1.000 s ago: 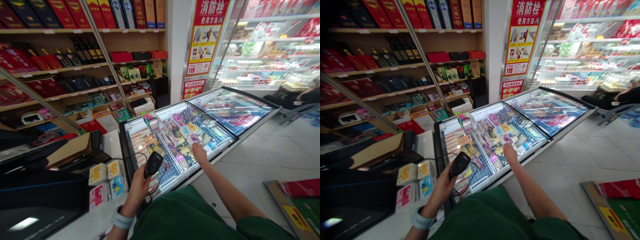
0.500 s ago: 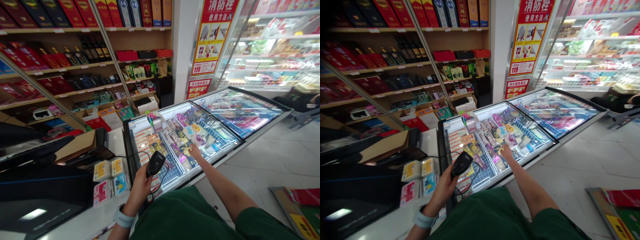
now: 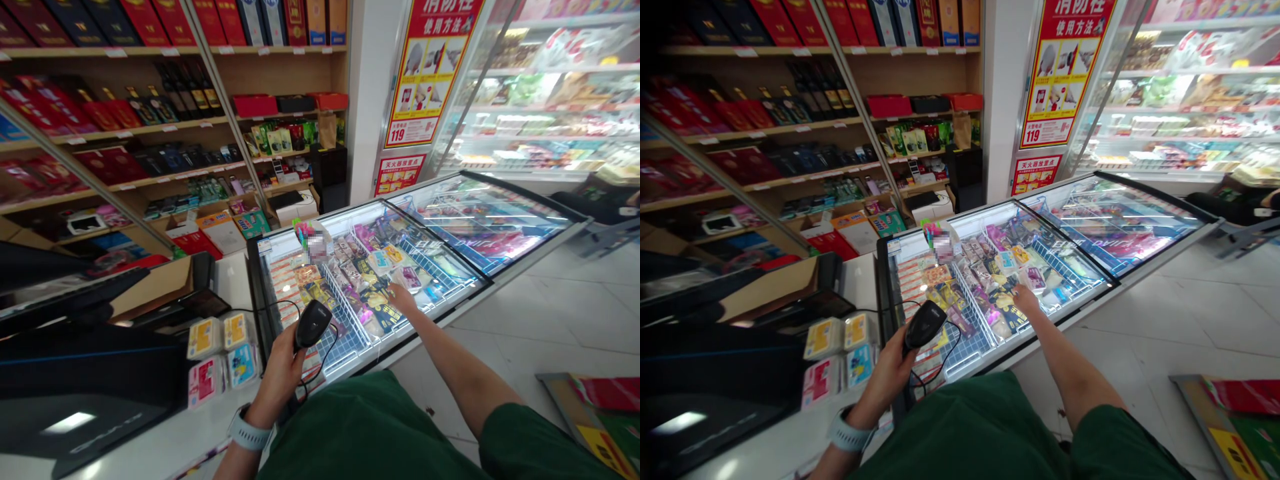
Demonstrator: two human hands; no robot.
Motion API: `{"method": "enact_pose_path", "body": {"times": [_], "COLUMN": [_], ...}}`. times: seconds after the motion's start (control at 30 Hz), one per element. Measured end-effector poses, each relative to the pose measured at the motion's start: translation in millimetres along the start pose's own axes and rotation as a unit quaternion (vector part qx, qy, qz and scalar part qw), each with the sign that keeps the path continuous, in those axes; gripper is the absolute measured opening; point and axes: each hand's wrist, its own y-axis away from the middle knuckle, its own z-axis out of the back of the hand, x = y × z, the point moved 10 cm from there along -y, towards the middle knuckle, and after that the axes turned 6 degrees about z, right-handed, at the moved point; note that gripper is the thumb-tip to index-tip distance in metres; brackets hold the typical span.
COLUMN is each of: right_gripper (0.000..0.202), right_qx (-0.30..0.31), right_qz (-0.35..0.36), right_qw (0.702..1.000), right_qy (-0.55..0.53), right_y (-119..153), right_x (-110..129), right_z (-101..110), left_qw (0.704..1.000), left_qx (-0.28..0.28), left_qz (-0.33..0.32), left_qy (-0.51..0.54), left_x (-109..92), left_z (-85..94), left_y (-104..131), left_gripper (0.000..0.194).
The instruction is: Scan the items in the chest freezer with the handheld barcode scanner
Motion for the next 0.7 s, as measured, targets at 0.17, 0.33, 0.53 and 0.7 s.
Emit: {"method": "enact_pose_path", "body": {"times": [0.17,0.33,0.53,0.7], "right_gripper": [0.027,0.029,0.032,0.034], "right_qx": [0.003,-0.004,-0.008,-0.008], "right_qz": [0.007,0.004,0.009,0.011], "right_qw": [1.000,1.000,1.000,1.000], "right_qy": [0.010,0.019,0.021,0.022], "right_y": [3.6,5.8,12.7,20.2], "right_x": [-5.8,-0.2,25.9,54.8], "right_z": [2.6,2.5,1.9,2.7], "left_qw": [1.000,1.000,0.999,0.999], "left_qx": [0.003,0.016,0.017,0.018], "left_qz": [-0.011,0.006,0.017,0.009], "left_qy": [0.003,0.007,0.025,0.032], "left_x": [1.5,12.5,12.8,2.5], "left_z": [-2.7,-9.8,-9.9,-5.5], "left_y": [1.0,1.6,3.2,4.8], "left_gripper": [0.046,0.047,0.051,0.053]}}
